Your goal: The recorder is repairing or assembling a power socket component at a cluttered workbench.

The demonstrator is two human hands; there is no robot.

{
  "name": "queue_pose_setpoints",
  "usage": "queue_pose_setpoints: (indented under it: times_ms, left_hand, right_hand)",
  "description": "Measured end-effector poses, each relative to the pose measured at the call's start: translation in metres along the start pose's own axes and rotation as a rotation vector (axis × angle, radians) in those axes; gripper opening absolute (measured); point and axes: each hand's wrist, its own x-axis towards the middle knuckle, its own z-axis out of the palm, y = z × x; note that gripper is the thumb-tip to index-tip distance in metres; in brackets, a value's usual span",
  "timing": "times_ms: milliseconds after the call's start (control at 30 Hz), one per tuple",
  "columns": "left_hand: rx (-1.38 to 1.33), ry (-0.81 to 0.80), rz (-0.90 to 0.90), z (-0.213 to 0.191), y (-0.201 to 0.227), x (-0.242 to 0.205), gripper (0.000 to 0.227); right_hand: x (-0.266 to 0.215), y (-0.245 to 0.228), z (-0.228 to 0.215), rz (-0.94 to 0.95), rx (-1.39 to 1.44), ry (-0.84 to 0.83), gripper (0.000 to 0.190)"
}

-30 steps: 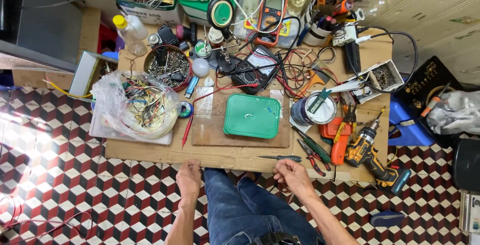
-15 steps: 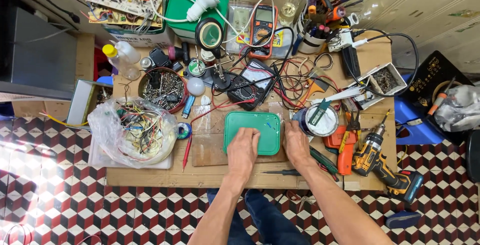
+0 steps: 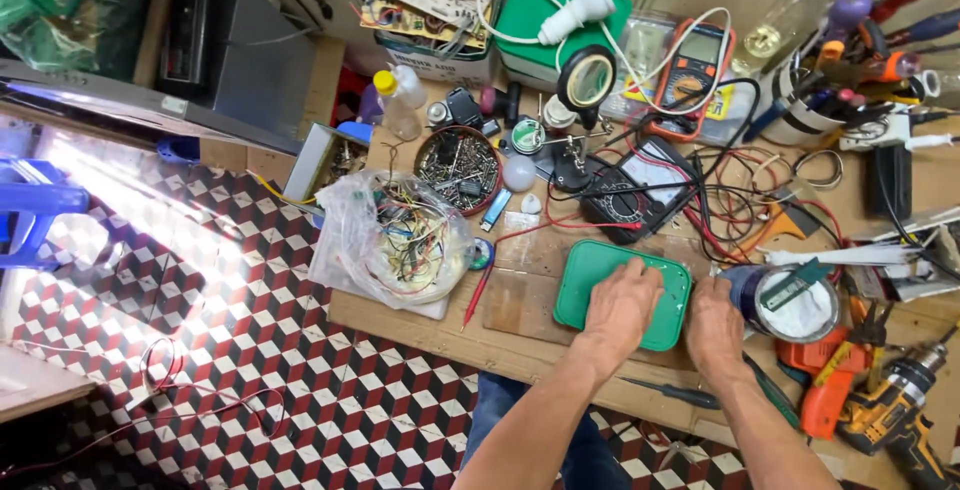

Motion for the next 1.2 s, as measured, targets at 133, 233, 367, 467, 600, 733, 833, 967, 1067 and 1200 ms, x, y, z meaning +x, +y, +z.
queue_pose_setpoints:
  times_ms: [133, 233, 367, 467, 600, 733, 833, 967, 1067, 1200]
  left_hand:
    - [-0.066, 0.0, 0.003, -0.006, -0.004, -0.005, 0.014]
    - [-0.159, 0.07, -0.03, -0.042, 0.012, -0.013, 0.022]
    - [-0.31, 0.27, -0.254, -0.105, 0.009, -0.057, 0.029]
    - [-0.159, 0.623, -0.434, -0.148, -0.033, -0.097, 0.033]
    - [0.129, 0.921, -0.583, -0.217, -0.093, -0.11, 0.065]
    - [0.356, 0.863, -0.596, -0.269, -0.141, -0.083, 0.082]
    - [0.369, 0.671, -0.676, -0.284, -0.167, -0.074, 0.079]
    - [0.353, 0.581, -0.636, -0.27, -0.214, -0.087, 0.021]
    - [0.128, 0.702, -0.718, -0.291, -0.19, -0.09, 0.024]
    - [-0.354, 0.739, -0.732, -0.323, -0.157, -0.094, 0.029]
  right_hand:
    - [0.013, 0.021, 0.013, -0.036, -0.073, -0.059, 0.017]
    - [0.005, 0.005, -0.015, 0.017, 0.069, 0.038, 0.023]
    - [-0.024, -0.031, -0.073, 0.013, 0.267, 0.275, 0.022]
    - [-0.043, -0.08, -0.118, 0.268, 0.625, 0.123, 0.021]
    - [-0.033, -0.083, -0.087, 0.099, 0.425, 0.042, 0.025]
    - [-0.036, -0.123, -0.095, -0.104, 0.336, 0.276, 0.029]
    - [-0.032, -0.223, -0.113, -0.051, 0.63, -0.016, 0.036]
    - [0.004, -0.305, -0.046, -0.3, 0.549, 0.04, 0.049]
    - [0.028, -0.323, -0.002, -0.321, 0.53, 0.072, 0.073]
    - [0.018, -0.336, -0.04, -0.056, 0.769, -0.299, 0.034]
